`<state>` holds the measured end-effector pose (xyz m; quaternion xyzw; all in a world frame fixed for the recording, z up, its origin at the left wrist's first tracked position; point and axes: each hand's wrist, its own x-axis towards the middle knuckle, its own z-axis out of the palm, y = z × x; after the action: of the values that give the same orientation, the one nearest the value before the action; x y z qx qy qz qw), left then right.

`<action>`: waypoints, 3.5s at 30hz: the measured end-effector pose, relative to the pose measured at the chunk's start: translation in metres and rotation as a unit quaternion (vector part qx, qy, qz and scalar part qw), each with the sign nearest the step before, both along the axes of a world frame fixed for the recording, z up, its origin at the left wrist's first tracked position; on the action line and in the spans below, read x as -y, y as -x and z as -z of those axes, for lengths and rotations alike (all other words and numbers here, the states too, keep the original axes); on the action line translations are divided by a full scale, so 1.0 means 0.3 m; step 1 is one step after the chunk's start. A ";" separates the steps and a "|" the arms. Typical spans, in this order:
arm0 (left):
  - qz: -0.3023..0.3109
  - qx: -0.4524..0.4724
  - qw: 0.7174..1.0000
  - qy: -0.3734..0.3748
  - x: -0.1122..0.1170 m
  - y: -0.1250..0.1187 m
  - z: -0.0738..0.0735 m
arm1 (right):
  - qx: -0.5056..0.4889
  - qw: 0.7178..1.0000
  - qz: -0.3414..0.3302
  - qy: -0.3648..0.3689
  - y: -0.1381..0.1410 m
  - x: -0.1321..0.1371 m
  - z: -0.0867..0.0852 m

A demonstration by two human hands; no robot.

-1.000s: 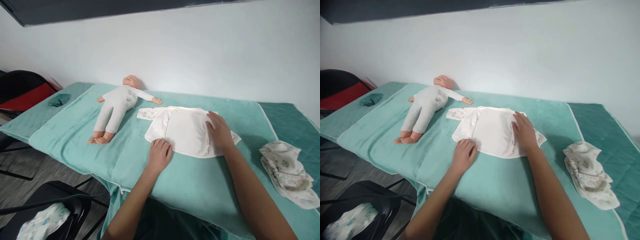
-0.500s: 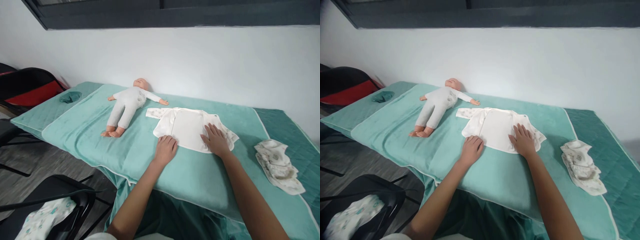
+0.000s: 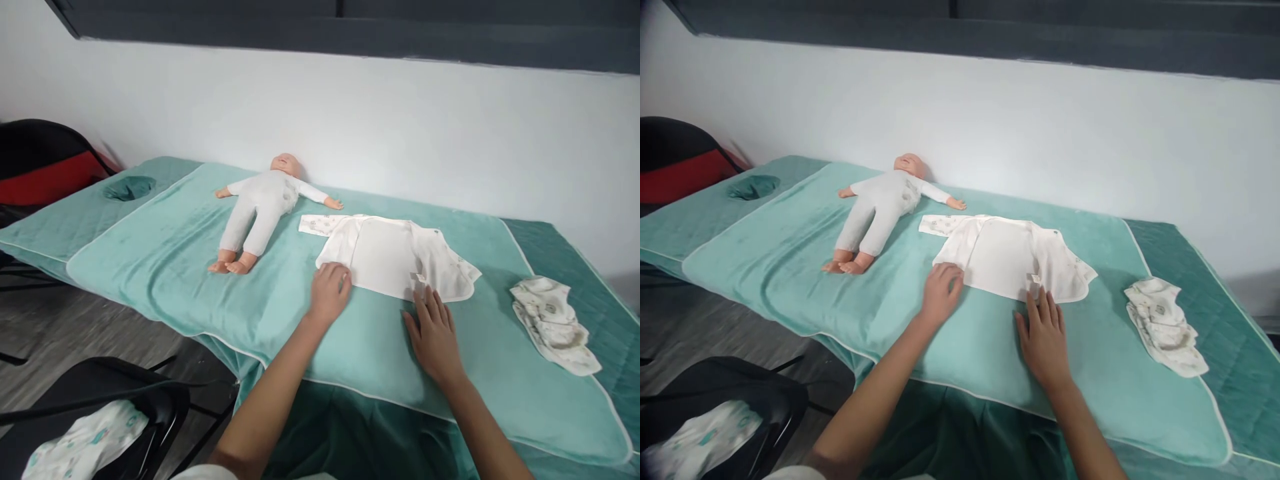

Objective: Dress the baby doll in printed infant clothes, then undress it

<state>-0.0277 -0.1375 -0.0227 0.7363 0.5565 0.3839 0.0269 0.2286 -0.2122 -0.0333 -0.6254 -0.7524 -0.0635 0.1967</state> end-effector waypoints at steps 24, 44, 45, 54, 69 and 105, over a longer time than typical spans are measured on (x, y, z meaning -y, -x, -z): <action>-0.189 0.153 0.966 0.092 -0.226 0.180 0.051 | -0.036 0.991 -0.033 0.128 0.463 -0.842 -0.032; -0.022 -0.095 0.994 0.040 -0.025 0.135 0.005 | 0.005 0.974 -0.201 0.107 0.432 -0.218 -0.056; -0.022 -0.094 0.995 0.040 -0.015 0.136 0.005 | 0.003 0.974 -0.203 0.104 0.428 -0.174 -0.059; 0.015 0.009 0.999 0.034 0.057 0.242 -0.013 | -0.091 0.963 -0.222 0.124 0.330 0.017 -0.071; -0.199 0.182 0.950 0.157 -0.273 0.920 -0.159 | -0.256 0.940 -0.206 0.090 0.901 -0.854 -0.215; 0.193 0.574 0.665 0.437 -0.250 -0.053 -0.236 | -0.252 0.934 0.037 0.250 0.011 -1.037 -0.459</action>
<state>-0.0118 -0.0625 0.0481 0.3652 0.3804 0.4296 0.7331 0.2252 0.0990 0.1045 -0.6775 -0.6458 0.2793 0.2144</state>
